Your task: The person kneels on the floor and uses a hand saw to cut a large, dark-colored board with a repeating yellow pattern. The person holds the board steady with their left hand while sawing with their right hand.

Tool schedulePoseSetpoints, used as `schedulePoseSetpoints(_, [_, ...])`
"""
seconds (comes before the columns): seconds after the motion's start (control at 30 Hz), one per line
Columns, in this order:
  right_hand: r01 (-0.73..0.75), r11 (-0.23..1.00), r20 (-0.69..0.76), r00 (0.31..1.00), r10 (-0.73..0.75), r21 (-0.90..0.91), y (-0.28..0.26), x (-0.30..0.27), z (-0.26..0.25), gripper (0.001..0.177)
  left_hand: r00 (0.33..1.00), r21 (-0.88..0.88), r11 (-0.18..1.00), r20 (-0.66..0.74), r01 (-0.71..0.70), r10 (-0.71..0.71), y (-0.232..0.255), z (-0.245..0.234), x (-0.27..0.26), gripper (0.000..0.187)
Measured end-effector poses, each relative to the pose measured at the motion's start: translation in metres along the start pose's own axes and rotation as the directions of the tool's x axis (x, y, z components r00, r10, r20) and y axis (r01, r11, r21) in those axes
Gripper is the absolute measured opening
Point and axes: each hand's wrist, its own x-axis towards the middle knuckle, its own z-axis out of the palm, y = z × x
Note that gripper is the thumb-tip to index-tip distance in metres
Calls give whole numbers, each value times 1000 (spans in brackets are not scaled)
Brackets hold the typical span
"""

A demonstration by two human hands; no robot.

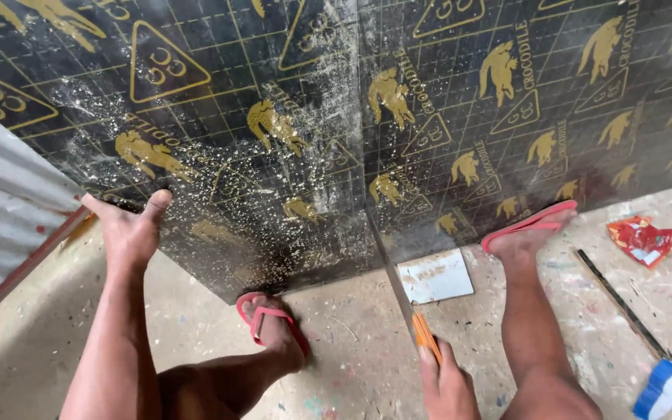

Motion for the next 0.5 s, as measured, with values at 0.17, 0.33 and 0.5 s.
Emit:
schedulePoseSetpoints(0.17, [157, 986, -57, 986, -154, 49, -32, 65, 27, 32, 1000, -54, 999, -23, -3, 2, 1, 3, -1, 126])
schedulePoseSetpoints(0.33, [492, 854, -308, 850, -428, 170, -99, 93, 45, 35, 943, -159, 931, -121, -327, 310, -47, 10, 21, 109])
schedulePoseSetpoints(0.5, [313, 920, -135, 948, -288, 236, -80, 25, 14, 43, 965, -128, 957, -88, -259, 249, -56, 8, 26, 113])
